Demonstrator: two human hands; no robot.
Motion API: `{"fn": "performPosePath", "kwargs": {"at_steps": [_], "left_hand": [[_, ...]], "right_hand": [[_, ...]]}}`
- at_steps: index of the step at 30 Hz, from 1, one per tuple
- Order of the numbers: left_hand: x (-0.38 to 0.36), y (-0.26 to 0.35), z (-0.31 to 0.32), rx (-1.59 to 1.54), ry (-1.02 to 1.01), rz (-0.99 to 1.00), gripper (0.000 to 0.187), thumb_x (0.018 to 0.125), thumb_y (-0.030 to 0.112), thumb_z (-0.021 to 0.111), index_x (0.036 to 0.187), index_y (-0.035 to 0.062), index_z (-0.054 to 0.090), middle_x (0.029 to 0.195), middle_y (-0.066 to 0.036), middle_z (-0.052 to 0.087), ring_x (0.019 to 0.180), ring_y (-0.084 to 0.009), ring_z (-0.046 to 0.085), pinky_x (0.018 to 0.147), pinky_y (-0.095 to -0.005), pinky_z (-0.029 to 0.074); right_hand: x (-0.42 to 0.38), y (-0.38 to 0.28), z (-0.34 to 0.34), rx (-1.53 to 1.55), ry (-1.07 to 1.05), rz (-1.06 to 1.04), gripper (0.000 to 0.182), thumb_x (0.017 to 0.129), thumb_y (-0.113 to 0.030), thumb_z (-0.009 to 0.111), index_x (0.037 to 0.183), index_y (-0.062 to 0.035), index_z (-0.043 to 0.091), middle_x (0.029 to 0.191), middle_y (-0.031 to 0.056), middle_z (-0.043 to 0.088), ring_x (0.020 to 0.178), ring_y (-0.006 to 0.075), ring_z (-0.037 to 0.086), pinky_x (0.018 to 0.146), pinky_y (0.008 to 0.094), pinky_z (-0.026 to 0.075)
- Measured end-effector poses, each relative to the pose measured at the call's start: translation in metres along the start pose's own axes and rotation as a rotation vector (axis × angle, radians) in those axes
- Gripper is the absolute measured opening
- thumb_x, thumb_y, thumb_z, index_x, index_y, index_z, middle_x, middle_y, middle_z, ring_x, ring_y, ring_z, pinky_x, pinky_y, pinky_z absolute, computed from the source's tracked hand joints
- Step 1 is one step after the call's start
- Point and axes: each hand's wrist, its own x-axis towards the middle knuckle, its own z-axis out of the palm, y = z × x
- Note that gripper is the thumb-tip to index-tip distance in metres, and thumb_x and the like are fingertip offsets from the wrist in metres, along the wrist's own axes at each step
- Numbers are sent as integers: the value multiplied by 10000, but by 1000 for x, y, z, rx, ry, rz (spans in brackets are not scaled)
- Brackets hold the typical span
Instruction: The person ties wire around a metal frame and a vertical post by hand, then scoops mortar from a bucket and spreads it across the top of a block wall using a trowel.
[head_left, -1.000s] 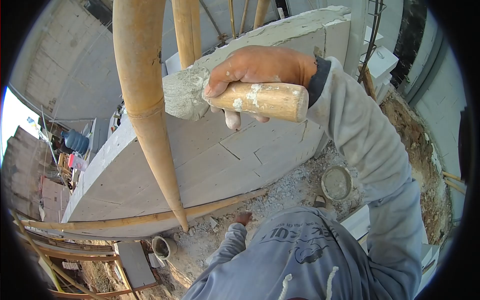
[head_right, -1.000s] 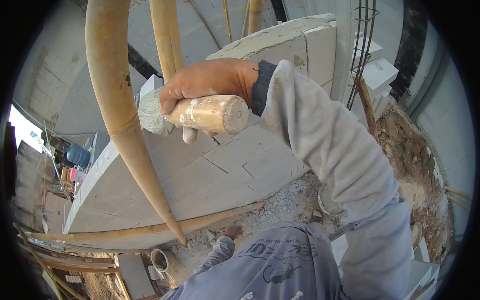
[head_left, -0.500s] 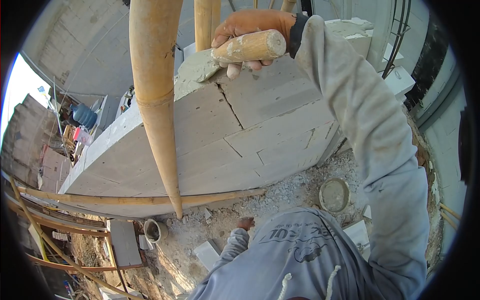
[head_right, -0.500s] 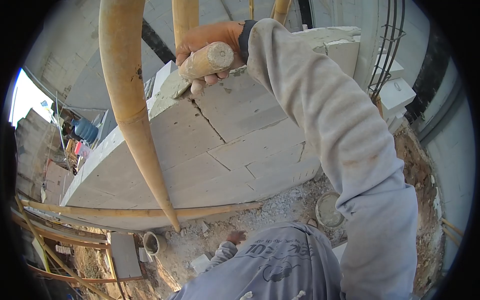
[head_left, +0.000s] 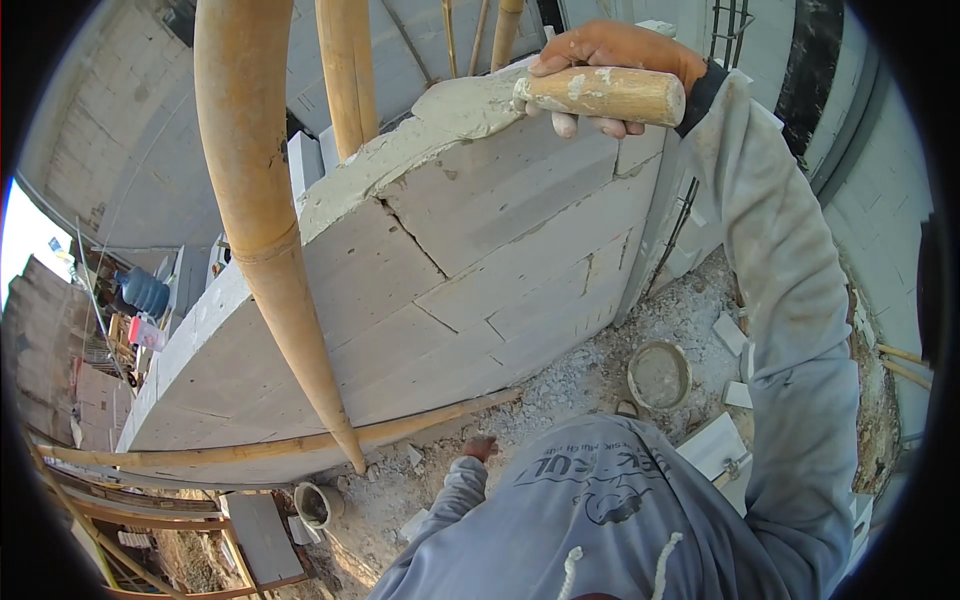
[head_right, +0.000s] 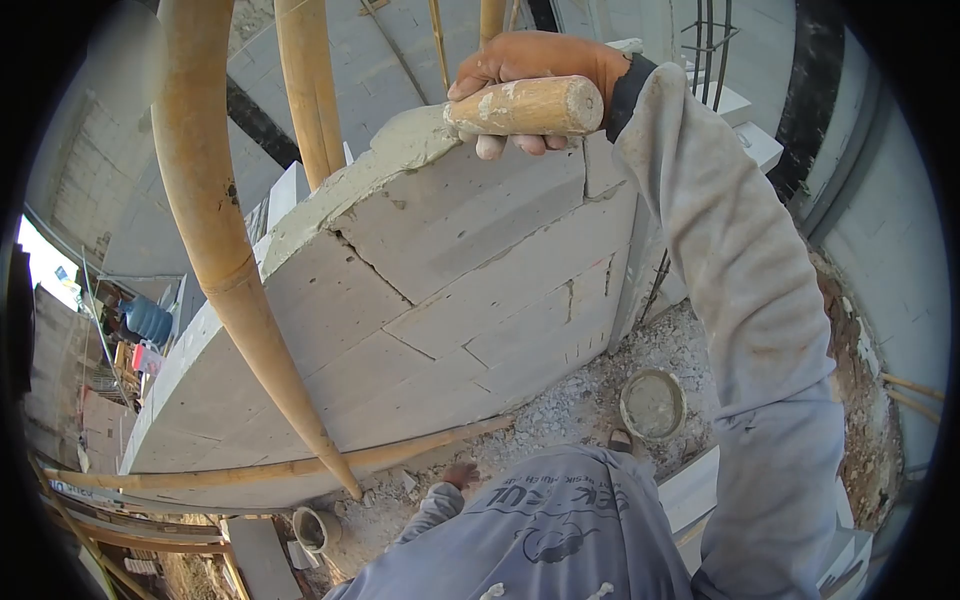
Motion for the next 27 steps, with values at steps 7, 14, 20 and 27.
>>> {"fn": "performPosePath", "kwargs": {"at_steps": [7, 14, 20, 27], "left_hand": [[27, 31, -16, -7, 86, 44, 385, 897, 317, 427, 1099, 40, 601, 1026, -84, 659, 846, -203, 641, 730, -333, 483], [-6, 78, -25, -314, 10, -148, 388, 892, 308, 444, 1093, 8, 587, 975, -88, 664, 797, -164, 646, 635, -284, 488], [-21, 100, -42, -455, 31, -275, 335, 867, 249, 523, 1014, -45, 588, 883, -115, 667, 715, -211, 649, 547, -333, 484], [20, 89, -53, -359, 56, -160, 293, 841, 234, 549, 1004, -4, 601, 897, -114, 665, 765, -257, 651, 629, -374, 508]], "right_hand": [[-60, 31, -29, 92, 161, 47, 399, 911, -311, 448, 1010, 50, 587, 597, 87, 585, 345, 109, 515, 292, 196, 422], [-146, 94, 1, 259, 371, 99, 296, 876, -219, 463, 996, 34, 560, 695, 115, 608, 445, 119, 546, 327, 217, 423], [-203, 152, 24, -68, 466, 212, 297, 844, -230, 532, 979, 30, 585, 758, 66, 601, 655, 133, 564, 601, 257, 448], [-241, 160, 2, -139, 756, -16, 416, 795, -242, 625, 1095, 33, 539, 902, 55, 573, 777, 127, 537, 686, 265, 437]]}}
